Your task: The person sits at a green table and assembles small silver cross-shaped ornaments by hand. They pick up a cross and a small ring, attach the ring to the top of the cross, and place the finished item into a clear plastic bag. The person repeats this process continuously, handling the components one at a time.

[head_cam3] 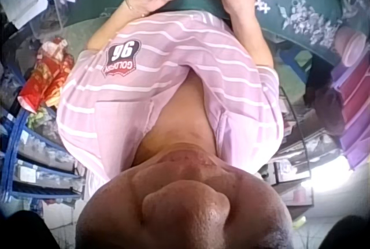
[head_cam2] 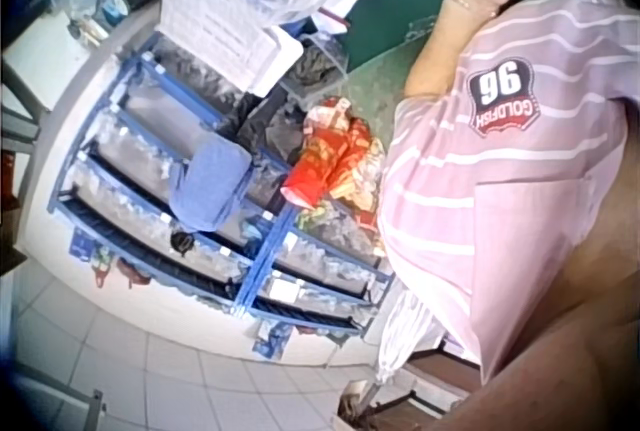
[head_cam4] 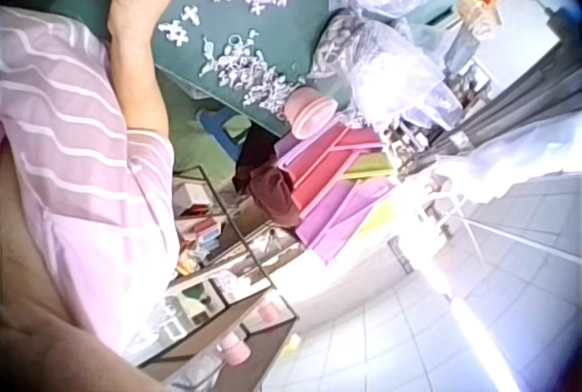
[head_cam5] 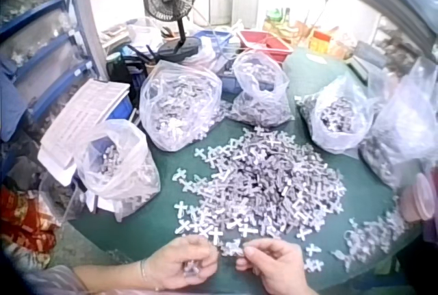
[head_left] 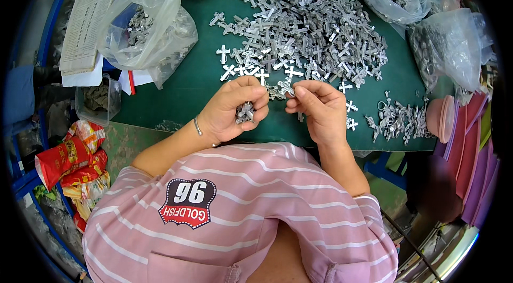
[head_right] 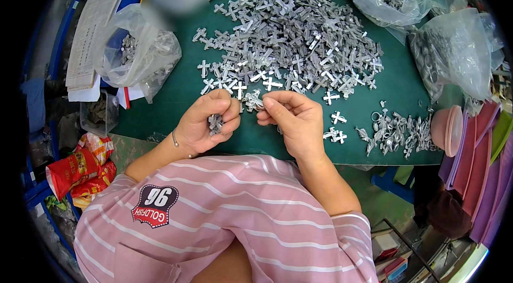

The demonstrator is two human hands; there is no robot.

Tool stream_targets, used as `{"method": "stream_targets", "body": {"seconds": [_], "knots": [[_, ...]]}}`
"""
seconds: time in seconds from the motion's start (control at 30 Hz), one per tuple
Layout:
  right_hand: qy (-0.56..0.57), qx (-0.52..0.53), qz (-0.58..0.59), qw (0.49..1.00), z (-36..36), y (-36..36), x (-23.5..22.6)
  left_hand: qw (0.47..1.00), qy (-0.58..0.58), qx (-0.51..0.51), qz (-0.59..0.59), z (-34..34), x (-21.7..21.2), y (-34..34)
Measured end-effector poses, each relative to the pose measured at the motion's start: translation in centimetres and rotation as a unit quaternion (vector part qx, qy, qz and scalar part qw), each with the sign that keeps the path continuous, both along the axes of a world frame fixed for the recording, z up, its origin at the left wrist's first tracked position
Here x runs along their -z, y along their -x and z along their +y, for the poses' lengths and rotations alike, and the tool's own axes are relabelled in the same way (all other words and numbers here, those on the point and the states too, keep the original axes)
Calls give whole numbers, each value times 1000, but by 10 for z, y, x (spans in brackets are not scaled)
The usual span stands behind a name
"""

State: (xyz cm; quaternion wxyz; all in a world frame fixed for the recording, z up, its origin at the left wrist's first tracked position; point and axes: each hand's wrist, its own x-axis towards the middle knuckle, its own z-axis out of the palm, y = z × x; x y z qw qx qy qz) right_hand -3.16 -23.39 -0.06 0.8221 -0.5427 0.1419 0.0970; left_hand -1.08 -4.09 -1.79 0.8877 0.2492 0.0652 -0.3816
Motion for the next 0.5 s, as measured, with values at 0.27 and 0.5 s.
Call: {"method": "stream_targets", "body": {"seconds": [0.27, 0.5], "knots": [[-7, -34, -14, 999, 1, 4, -1, 973, -229, -6, -36, -10, -19, 2], [-13, -36, -6, 999, 3, 7, -1, 981, -192, -11, -10, -7, -19, 1]]}}
